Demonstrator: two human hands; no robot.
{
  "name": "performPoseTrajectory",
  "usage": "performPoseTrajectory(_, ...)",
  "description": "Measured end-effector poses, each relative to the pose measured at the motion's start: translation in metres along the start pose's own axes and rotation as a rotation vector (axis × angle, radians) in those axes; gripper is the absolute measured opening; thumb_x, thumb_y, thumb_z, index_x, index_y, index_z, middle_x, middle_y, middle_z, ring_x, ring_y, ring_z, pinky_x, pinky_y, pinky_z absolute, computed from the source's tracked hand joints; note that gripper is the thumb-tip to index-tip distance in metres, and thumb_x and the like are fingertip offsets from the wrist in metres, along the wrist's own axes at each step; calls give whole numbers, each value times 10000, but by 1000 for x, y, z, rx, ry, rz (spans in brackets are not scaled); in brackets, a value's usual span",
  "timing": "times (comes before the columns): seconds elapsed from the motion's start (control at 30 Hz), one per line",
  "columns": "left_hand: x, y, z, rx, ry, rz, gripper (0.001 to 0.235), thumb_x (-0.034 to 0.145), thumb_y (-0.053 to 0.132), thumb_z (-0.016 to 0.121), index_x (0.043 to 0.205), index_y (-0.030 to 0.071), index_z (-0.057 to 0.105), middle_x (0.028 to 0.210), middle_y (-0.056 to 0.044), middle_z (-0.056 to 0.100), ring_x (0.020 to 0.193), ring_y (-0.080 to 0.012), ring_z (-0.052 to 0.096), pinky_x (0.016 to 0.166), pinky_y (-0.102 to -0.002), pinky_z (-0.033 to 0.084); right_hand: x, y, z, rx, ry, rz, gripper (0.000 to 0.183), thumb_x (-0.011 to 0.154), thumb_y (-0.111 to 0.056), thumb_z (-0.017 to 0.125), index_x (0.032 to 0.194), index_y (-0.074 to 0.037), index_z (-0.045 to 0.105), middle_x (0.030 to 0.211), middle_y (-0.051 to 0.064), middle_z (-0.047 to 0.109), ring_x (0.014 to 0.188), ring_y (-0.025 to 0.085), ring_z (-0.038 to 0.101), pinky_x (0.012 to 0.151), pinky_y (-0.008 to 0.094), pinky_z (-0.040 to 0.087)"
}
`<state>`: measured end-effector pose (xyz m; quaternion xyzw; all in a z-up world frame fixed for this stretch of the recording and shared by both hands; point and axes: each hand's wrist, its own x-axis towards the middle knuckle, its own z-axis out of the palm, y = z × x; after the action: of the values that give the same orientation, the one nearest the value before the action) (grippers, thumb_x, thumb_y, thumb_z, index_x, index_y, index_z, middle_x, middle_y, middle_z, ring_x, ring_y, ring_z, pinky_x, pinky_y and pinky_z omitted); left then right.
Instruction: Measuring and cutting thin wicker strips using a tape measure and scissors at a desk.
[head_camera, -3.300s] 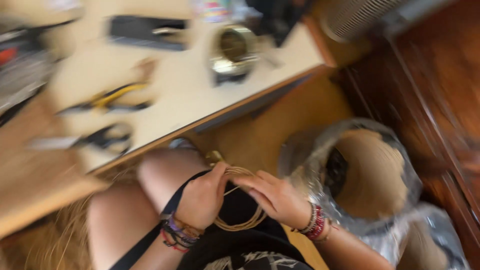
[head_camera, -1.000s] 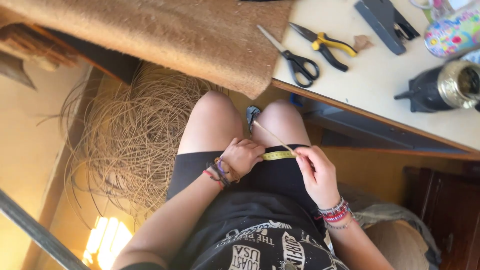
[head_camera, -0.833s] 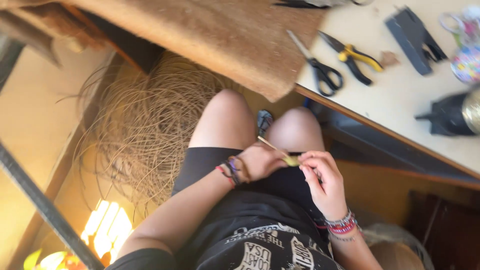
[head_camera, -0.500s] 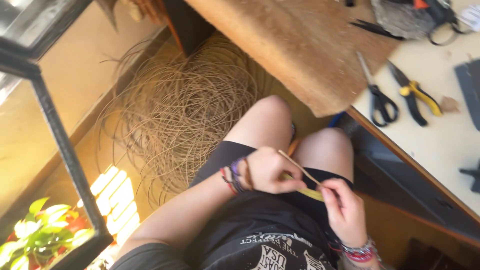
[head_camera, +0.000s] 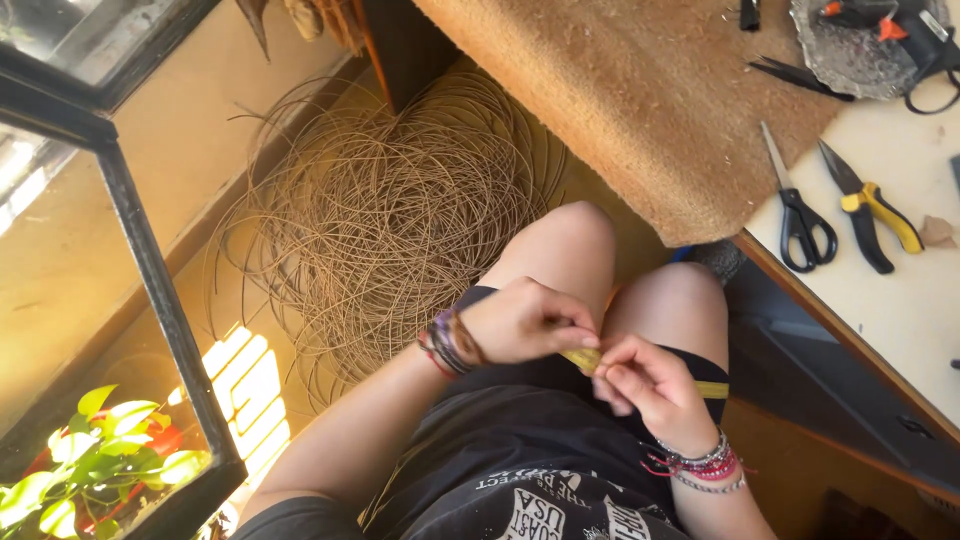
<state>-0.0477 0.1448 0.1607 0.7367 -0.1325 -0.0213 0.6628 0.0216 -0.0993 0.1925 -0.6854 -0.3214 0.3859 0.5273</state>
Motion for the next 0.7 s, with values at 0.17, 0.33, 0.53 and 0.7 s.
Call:
performPoseTrajectory(0.17,-15,-6,-34,207,-20,-113,198,853,371,794,1004,249,756,796,107,723,676,-41,646,683,-221,513,-24,2,-23,2,143,67,156,1001,-112,539,902,-23,621,898,105,689,548,98,486,538,221,428)
performPoseTrajectory(0.33,-13,21,-25,236,7,-164,189,806,353,844,934,244,758,766,126,752,642,-8,674,648,-185,536,-38,-3,-25,128,85,180,175,976,-98,550,846,1,615,1134,212,729,486,117,533,391,190,375)
performPoseTrajectory(0.53,-10,48,-12,55,8,-212,238,780,324,860,924,205,713,668,84,720,554,-5,642,607,-161,527,-32,-11,-7,-70,99,52,225,975,-183,582,785,-75,633,884,81,704,681,103,527,529,212,431)
performPoseTrajectory(0.7,-12,52,-11,57,56,-241,247,774,247,885,930,190,702,764,81,773,659,-23,747,700,-154,572,-36,-19,-5,-206,162,-15,224,959,-179,614,755,-91,647,722,19,684,920,144,693,673,233,554)
